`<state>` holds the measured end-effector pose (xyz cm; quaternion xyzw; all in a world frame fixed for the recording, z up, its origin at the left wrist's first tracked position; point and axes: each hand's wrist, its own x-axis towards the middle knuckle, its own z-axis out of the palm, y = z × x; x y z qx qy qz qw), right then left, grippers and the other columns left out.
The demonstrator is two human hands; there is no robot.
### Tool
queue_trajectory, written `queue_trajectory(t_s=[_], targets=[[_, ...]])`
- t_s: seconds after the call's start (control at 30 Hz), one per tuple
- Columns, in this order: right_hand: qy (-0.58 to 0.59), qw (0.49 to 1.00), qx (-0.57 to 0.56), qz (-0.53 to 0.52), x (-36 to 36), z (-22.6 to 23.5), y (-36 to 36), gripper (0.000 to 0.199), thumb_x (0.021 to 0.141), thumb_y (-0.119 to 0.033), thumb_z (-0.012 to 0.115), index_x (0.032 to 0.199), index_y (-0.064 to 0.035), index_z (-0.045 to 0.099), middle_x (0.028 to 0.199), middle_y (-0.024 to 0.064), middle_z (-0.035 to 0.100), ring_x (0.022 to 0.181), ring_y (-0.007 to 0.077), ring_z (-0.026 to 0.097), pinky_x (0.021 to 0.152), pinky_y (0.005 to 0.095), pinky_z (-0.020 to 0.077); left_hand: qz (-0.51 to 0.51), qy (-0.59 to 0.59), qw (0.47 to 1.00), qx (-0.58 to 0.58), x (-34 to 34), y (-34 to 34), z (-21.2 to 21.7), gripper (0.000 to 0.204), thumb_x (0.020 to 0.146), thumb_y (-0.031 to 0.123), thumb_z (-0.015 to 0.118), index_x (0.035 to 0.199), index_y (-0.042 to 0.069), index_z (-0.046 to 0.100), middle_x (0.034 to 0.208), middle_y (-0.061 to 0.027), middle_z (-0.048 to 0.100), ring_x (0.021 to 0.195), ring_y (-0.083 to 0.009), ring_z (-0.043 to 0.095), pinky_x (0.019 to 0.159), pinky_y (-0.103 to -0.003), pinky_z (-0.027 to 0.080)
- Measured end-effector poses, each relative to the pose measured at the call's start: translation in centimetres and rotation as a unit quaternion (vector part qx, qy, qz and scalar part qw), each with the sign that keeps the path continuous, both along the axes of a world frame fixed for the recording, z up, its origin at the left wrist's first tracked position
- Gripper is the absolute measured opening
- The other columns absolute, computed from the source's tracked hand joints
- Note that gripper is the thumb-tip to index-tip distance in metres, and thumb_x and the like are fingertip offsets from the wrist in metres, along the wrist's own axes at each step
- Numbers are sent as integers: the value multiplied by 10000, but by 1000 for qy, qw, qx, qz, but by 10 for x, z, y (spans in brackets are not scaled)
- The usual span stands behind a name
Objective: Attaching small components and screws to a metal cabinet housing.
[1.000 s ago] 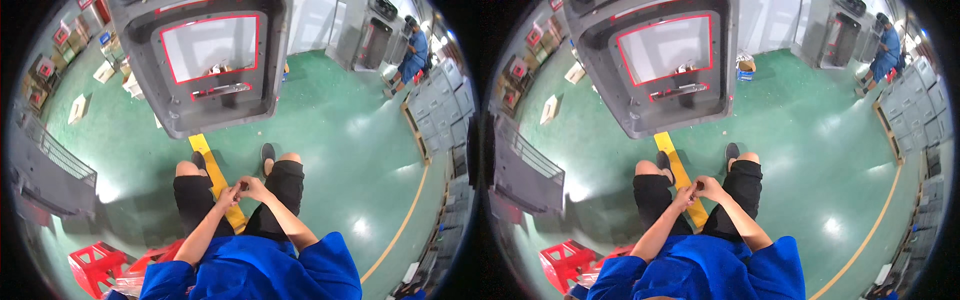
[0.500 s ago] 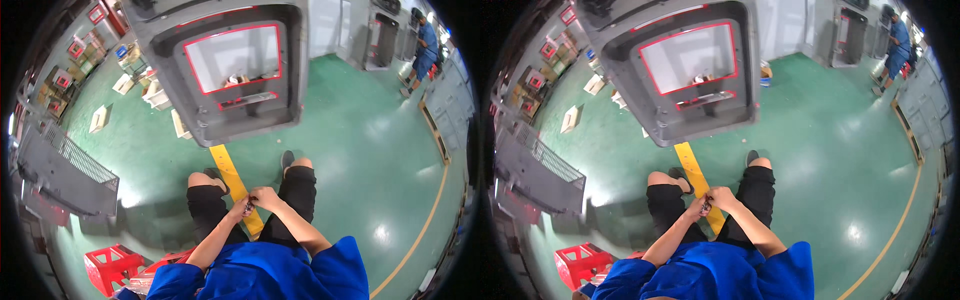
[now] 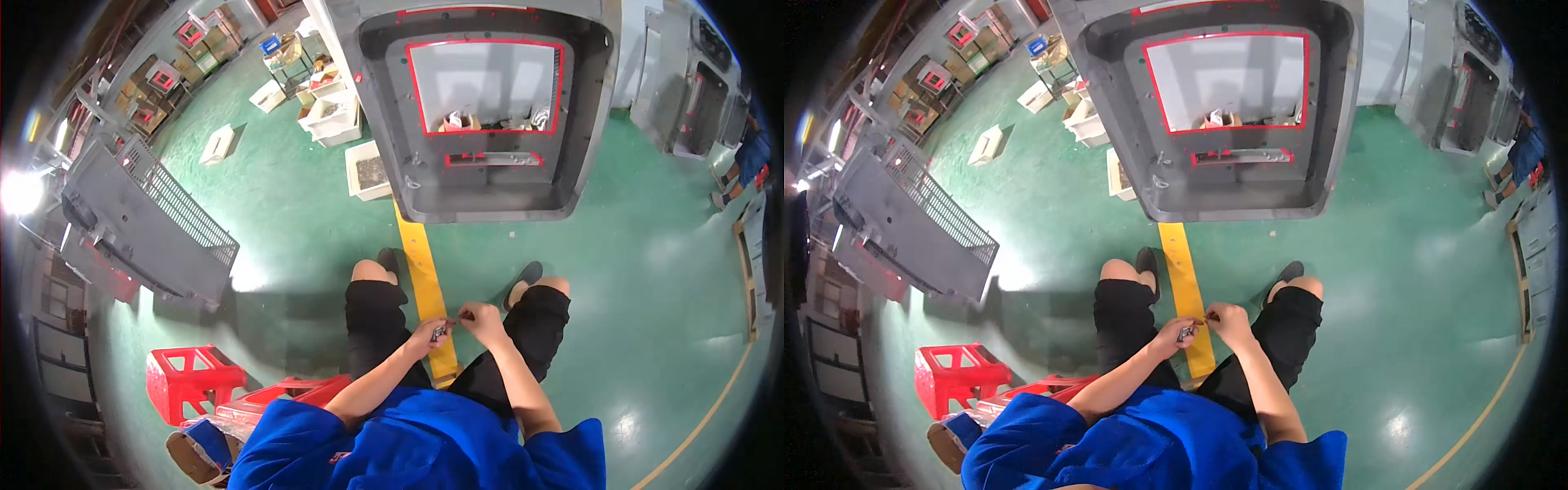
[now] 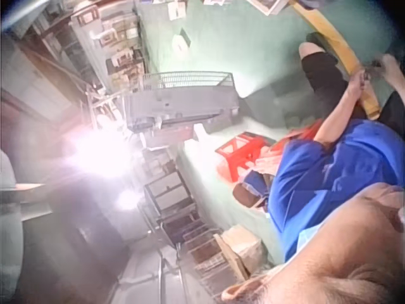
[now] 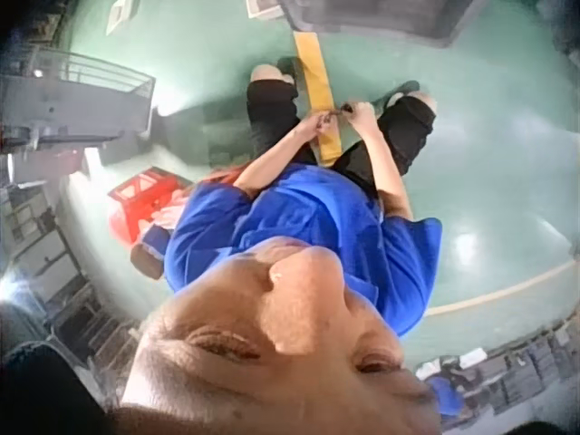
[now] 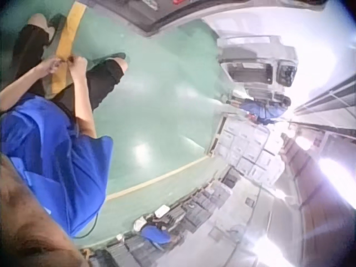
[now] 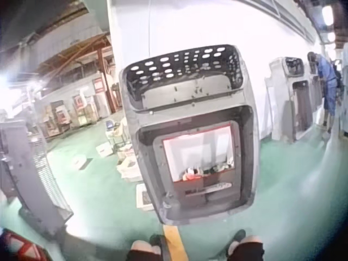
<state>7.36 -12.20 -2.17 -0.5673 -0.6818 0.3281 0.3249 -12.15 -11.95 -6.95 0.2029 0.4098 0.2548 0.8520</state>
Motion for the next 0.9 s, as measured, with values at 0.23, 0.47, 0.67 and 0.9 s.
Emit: queue_trajectory(t_s=[0.23, 0.47, 0.67, 0.9], targets=[[73, 992, -90, 47, 4, -1, 8, 125, 696, -58, 699, 806, -1, 683, 724, 136, 662, 658, 222, 656, 625, 309, 502, -10, 38, 999, -28, 10, 4, -16, 205, 931, 171, 474, 1053, 18, 533, 744, -22, 484, 517, -60, 390, 398, -181, 254], [47, 990, -109, 76, 15, -10, 7, 141, 683, -55, 695, 813, 0, 687, 728, 136, 662, 679, 228, 660, 637, 319, 503, -33, 88, 995, -14, 20, 5, -18, 187, 925, 183, 507, 973, 13, 565, 739, -12, 480, 509, -53, 380, 397, -184, 244], [20, 991, -118, 60, 12, -15, 7, 161, 636, -88, 679, 767, -8, 632, 733, 154, 646, 700, 300, 642, 636, 370, 496, -56, 80, 995, -20, 27, 6, -24, 177, 927, 187, 501, 886, 24, 556, 681, -12, 469, 487, -55, 381, 382, -186, 236], [-41, 994, -81, 64, 14, -31, 6, 143, 619, -71, 646, 745, -22, 597, 746, 143, 618, 743, 334, 617, 662, 418, 476, -86, 67, 994, -12, 33, 7, -28, 181, 902, 213, 502, 877, 40, 551, 669, -18, 475, 462, -69, 397, 364, -199, 245]])
